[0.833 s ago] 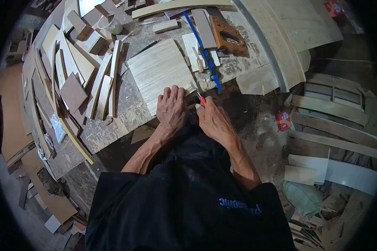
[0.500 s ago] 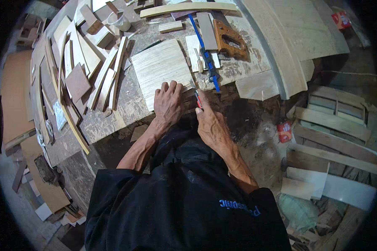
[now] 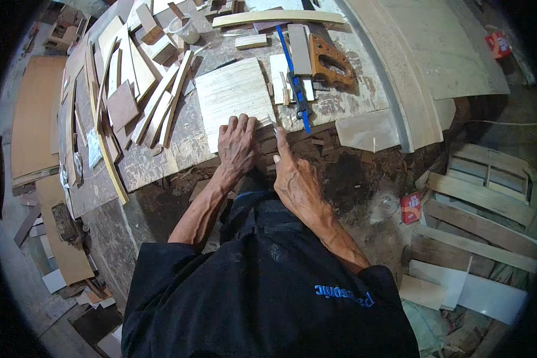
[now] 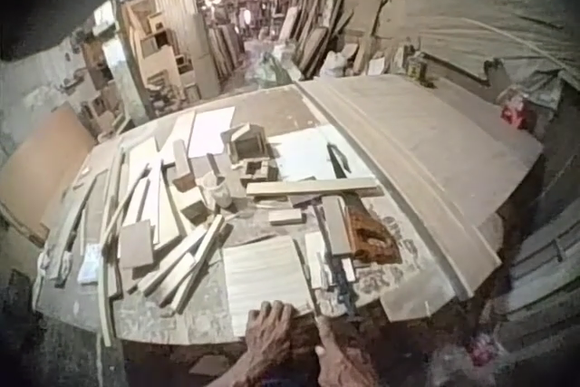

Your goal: The person cuts a small wooden block by hand using a hand saw on a workbench.

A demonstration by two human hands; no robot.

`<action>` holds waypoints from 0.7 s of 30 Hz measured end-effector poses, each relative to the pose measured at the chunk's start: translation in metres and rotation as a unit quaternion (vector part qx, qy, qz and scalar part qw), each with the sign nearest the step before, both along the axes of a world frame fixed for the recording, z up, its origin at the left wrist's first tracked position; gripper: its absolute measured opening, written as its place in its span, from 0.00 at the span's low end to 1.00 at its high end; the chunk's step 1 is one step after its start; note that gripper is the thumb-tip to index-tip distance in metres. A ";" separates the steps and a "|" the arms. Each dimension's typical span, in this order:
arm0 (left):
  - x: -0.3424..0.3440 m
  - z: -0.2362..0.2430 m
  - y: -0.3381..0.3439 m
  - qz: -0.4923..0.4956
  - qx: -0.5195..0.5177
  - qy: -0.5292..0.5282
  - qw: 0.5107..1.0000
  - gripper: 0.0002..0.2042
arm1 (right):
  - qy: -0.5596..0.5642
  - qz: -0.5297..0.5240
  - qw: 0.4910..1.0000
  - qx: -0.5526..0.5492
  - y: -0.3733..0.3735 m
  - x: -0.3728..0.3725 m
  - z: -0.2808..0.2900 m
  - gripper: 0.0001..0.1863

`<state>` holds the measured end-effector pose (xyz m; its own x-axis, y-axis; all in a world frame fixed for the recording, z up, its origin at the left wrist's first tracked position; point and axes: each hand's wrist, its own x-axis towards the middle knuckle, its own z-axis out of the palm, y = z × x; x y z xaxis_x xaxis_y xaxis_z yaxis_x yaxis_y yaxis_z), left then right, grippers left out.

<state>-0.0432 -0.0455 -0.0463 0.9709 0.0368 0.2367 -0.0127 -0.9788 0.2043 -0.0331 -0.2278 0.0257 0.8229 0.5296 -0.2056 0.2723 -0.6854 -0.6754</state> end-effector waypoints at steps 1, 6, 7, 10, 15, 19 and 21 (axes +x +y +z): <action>0.000 0.002 0.000 -0.002 -0.001 0.000 1.000 0.20 | 0.000 -0.002 1.000 -0.002 0.001 -0.001 0.002 0.33; 0.001 0.001 0.004 -0.010 -0.008 0.033 0.999 0.19 | 0.033 0.017 0.997 -0.061 0.005 0.005 0.016 0.35; 0.002 0.001 0.004 -0.012 -0.011 0.035 0.999 0.19 | 0.004 0.026 0.996 -0.086 0.006 0.005 0.012 0.34; 0.002 0.003 0.004 -0.021 -0.030 0.011 0.999 0.18 | 0.024 0.026 0.994 -0.104 0.012 0.011 0.022 0.33; 0.000 0.001 0.004 -0.023 -0.012 -0.006 1.000 0.18 | 0.012 0.016 0.995 -0.102 0.020 0.011 0.011 0.32; 0.004 0.004 0.005 -0.020 0.006 -0.026 0.999 0.17 | 0.004 -0.011 0.999 -0.051 0.024 0.014 -0.008 0.31; 0.002 0.000 0.003 -0.016 0.017 0.000 1.000 0.16 | 0.096 -0.091 0.990 -0.037 0.020 0.009 -0.002 0.28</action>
